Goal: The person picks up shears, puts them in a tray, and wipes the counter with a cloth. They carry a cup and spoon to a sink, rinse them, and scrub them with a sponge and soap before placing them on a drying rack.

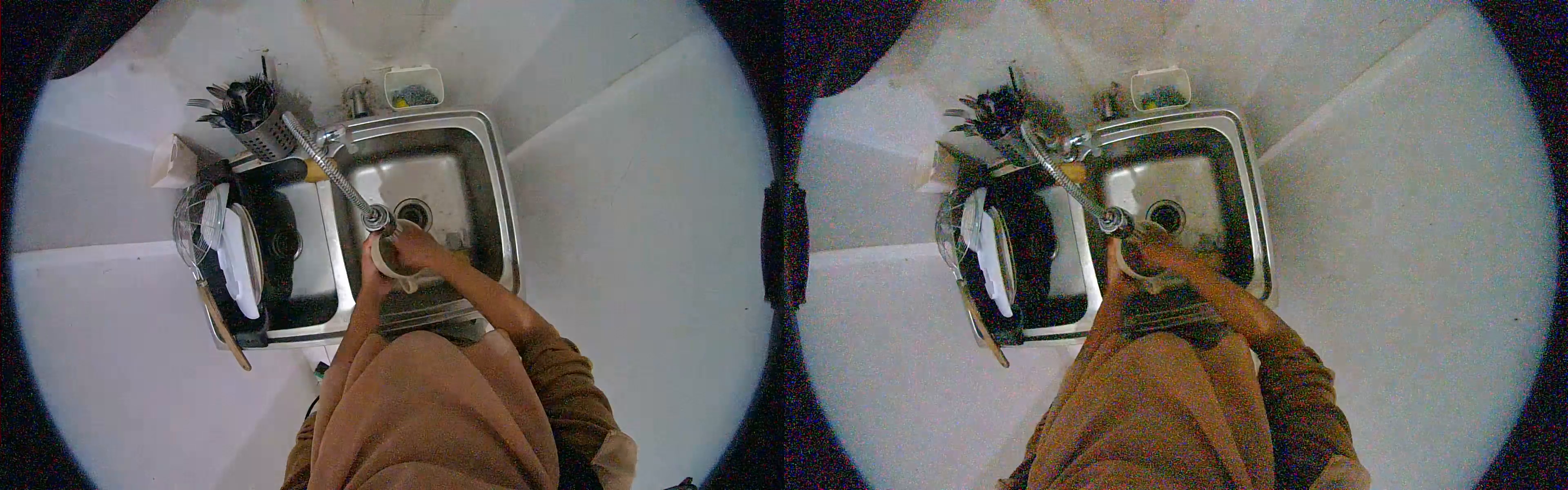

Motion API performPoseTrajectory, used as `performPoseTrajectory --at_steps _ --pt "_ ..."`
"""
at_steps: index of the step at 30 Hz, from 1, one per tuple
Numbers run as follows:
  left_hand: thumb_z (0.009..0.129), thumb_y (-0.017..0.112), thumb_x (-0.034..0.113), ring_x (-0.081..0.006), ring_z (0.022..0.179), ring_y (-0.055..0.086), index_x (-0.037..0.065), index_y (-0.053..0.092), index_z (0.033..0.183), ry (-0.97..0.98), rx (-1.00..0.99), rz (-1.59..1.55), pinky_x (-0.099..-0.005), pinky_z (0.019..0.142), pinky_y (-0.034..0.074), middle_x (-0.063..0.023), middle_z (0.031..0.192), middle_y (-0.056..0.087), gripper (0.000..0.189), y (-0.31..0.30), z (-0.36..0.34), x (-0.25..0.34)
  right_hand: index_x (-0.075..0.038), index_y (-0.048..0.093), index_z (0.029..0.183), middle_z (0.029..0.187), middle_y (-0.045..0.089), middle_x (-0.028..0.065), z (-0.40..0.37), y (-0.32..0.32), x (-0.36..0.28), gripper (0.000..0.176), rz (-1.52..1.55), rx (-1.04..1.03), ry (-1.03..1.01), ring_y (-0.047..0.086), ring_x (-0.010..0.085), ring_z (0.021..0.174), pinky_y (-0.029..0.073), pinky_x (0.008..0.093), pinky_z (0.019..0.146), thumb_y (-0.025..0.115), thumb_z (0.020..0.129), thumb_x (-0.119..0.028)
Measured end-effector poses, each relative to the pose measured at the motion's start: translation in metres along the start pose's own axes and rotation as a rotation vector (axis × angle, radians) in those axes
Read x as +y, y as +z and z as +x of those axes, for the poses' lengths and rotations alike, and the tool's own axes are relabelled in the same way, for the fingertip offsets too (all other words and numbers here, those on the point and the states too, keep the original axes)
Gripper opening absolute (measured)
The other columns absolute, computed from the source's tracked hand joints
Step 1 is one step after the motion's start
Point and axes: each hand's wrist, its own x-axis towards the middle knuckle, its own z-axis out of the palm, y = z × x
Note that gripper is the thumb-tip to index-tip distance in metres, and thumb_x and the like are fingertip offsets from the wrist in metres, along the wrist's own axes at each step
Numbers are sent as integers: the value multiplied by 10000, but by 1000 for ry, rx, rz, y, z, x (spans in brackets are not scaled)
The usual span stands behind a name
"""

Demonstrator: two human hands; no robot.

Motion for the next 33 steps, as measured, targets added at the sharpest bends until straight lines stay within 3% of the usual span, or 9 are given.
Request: performPoseTrajectory --at_steps 1,3,7,9,13,16,21,29,33 --pt "842 474 422 -229 831 597 89 542 1026 -5 -2 0 -391 735 503 -67 941 601 387 28 17 6 37 584 877 912 594 229 1 -7 -8 268 2 4 3 579 348 882 435 466 814 556 703 -164" --pt "843 469 426 -237 872 590 86 530 1055 -27 1146 -23 -398 770 492 -80 989 588 405 117 76 24 30 587 896 956 586 227 6 -14 -24 279 4 -138 259 565 340 934 421 468 851 554 705 -170" --pt "851 452 434 -249 935 573 90 513 1091 -158 1071 45 -411 823 469 -90 1036 576 424 103 56 36 15 609 840 911 605 206 -4 2 -8 238 470 18 -77 570 336 932 425 456 862 554 702 -172" --pt "856 445 435 -248 928 576 89 512 1091 -123 1131 -1 -409 823 470 -94 1030 576 424 113 62 26 9 612 907 959 601 211 4 -5 -3 280 216 -202 330 557 336 973 410 443 892 560 699 -172" --pt "870 429 446 -235 914 581 86 515 1087 -104 1226 -27 -391 812 478 -94 1017 579 429 130 83 34 4 552 1087 1039 584 217 3 20 -10 435 -65 -124 194 540 341 1019 395 435 916 576 720 -230" --pt "878 414 473 -221 936 569 87 518 1086 -93 1050 120 -389 820 470 -85 1018 577 451 92 45 34 -2 465 1204 1053 582 213 -14 54 -2 557 306 361 -256 535 356 1018 392 427 914 582 761 -319" --pt "860 388 567 -201 982 540 91 476 1162 -242 1185 281 -373 821 460 -73 1063 552 570 94 37 23 17 477 1176 1012 601 195 -29 7 -35 555 773 124 444 560 382 960 429 407 823 558 829 -409" --pt "874 404 527 -273 1090 493 38 385 1269 -96 1209 -99 -411 934 404 -134 1215 497 630 115 22 15 -29 567 1087 1023 607 87 -36 33 -4 452 1424 348 737 594 213 885 471 357 764 534 852 -414" --pt "893 377 500 -273 1073 514 28 405 1255 -320 1170 320 -418 934 406 -135 1195 518 596 124 38 26 -50 567 1096 1062 587 65 -51 13 -10 418 2118 242 760 581 196 902 463 305 793 524 862 -394"
